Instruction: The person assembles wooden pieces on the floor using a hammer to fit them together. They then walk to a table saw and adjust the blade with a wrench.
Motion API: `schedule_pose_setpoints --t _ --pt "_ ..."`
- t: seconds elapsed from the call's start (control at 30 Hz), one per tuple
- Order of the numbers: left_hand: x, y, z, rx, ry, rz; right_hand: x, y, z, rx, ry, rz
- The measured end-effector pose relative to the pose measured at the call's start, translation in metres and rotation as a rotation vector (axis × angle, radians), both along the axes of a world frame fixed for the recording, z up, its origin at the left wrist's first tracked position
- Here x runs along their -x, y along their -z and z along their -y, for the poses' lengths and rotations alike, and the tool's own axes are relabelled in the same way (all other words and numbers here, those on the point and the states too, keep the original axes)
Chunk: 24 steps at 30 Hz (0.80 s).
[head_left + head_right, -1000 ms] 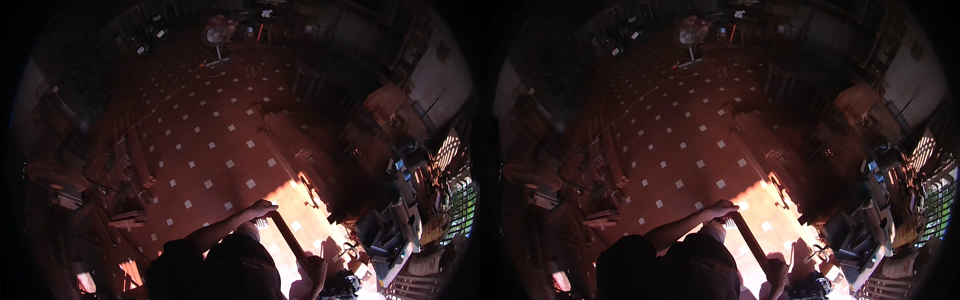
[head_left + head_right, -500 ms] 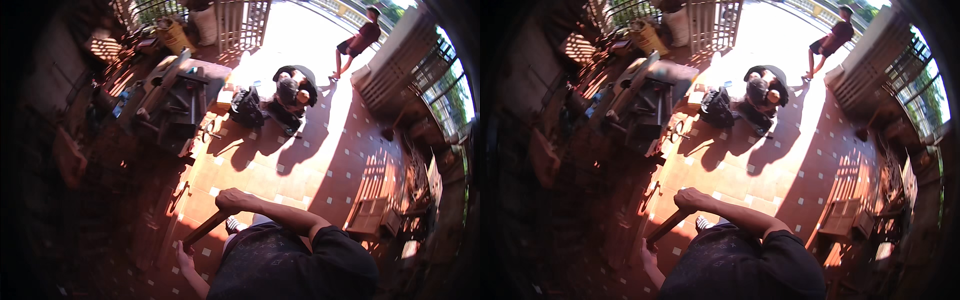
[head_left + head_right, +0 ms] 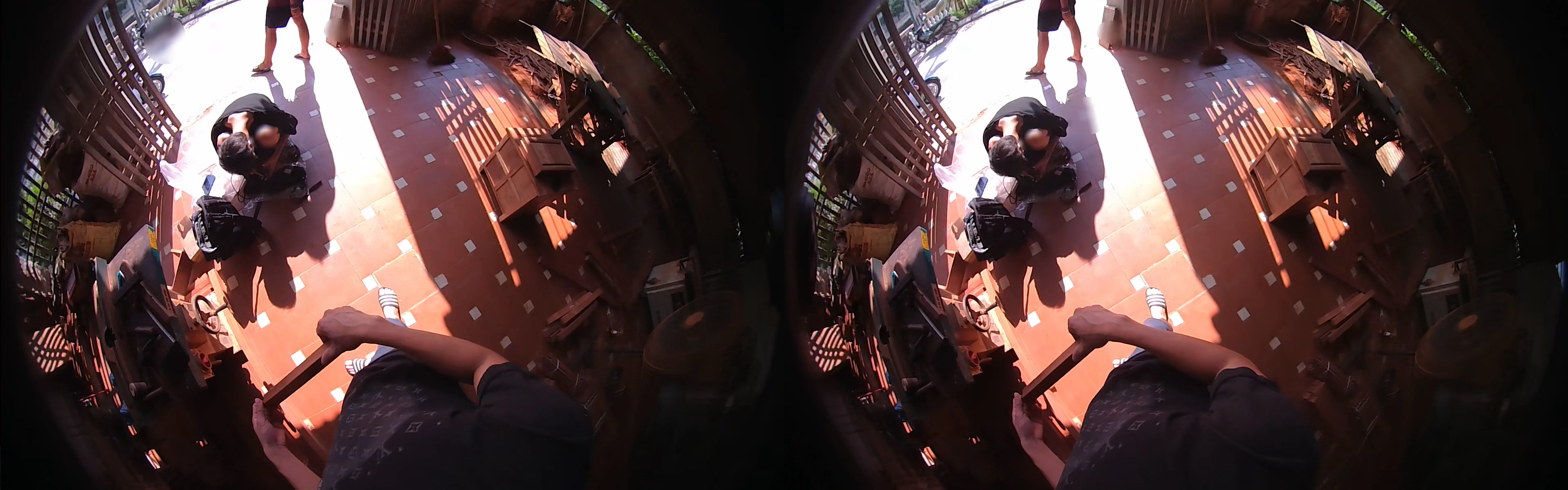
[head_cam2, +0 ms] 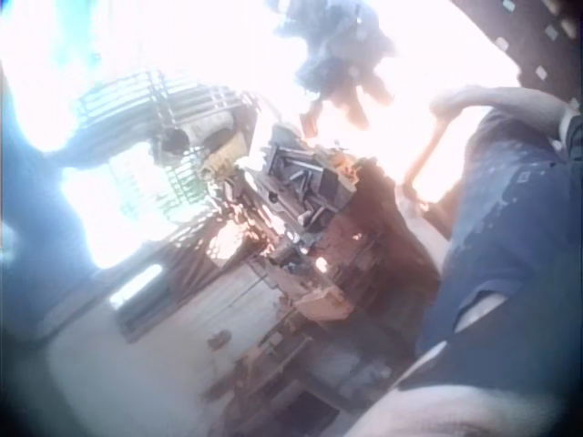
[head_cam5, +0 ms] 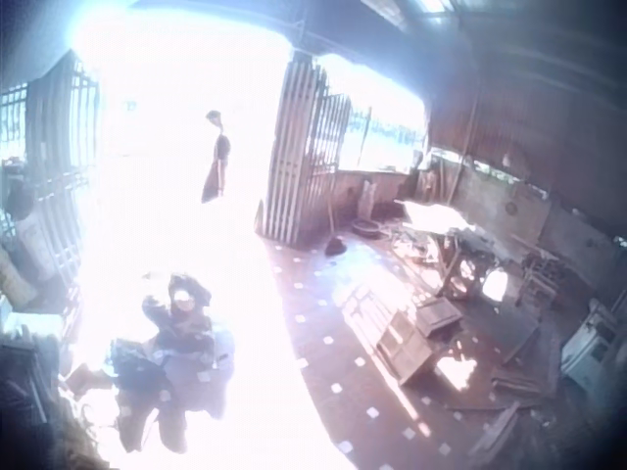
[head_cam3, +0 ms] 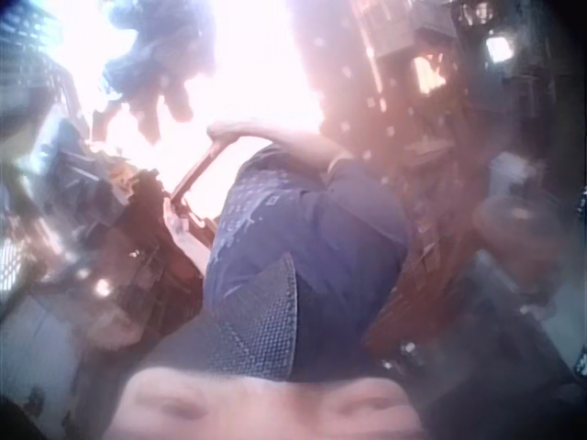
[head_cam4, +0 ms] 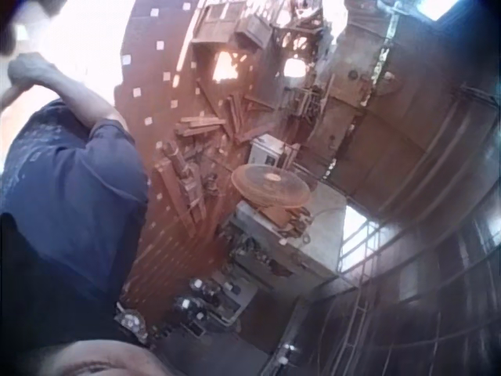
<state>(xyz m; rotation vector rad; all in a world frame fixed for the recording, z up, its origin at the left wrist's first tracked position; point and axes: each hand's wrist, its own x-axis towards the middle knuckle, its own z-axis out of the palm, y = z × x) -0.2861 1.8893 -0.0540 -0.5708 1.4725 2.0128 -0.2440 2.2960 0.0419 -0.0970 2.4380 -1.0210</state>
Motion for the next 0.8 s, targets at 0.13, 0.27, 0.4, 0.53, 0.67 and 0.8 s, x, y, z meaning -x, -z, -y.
schedule_pose_setpoints --t 0.13,0.27,0.4,0.53,0.67,0.8 --pt "0.024 0.004 -0.062 0.035 0.024 0.026 -0.001 0.003 -0.063 0.007 0.069 0.020" --pt "0.035 0.014 -0.119 -0.050 0.079 0.005 0.006 -0.002 -0.126 -0.007 0.068 0.073" --pt "0.036 0.005 -0.181 0.107 0.013 0.075 0.018 -0.005 -0.179 -0.047 0.033 0.104" --pt "0.042 -0.001 -0.219 0.129 0.050 0.062 0.035 0.001 -0.223 -0.032 0.006 0.078" --pt "0.052 -0.015 -0.243 0.150 -0.013 0.066 0.073 0.003 -0.241 -0.020 -0.049 0.090" --pt "0.073 -0.013 -0.243 0.055 -0.109 0.085 0.121 -0.005 -0.243 -0.003 -0.096 0.078"
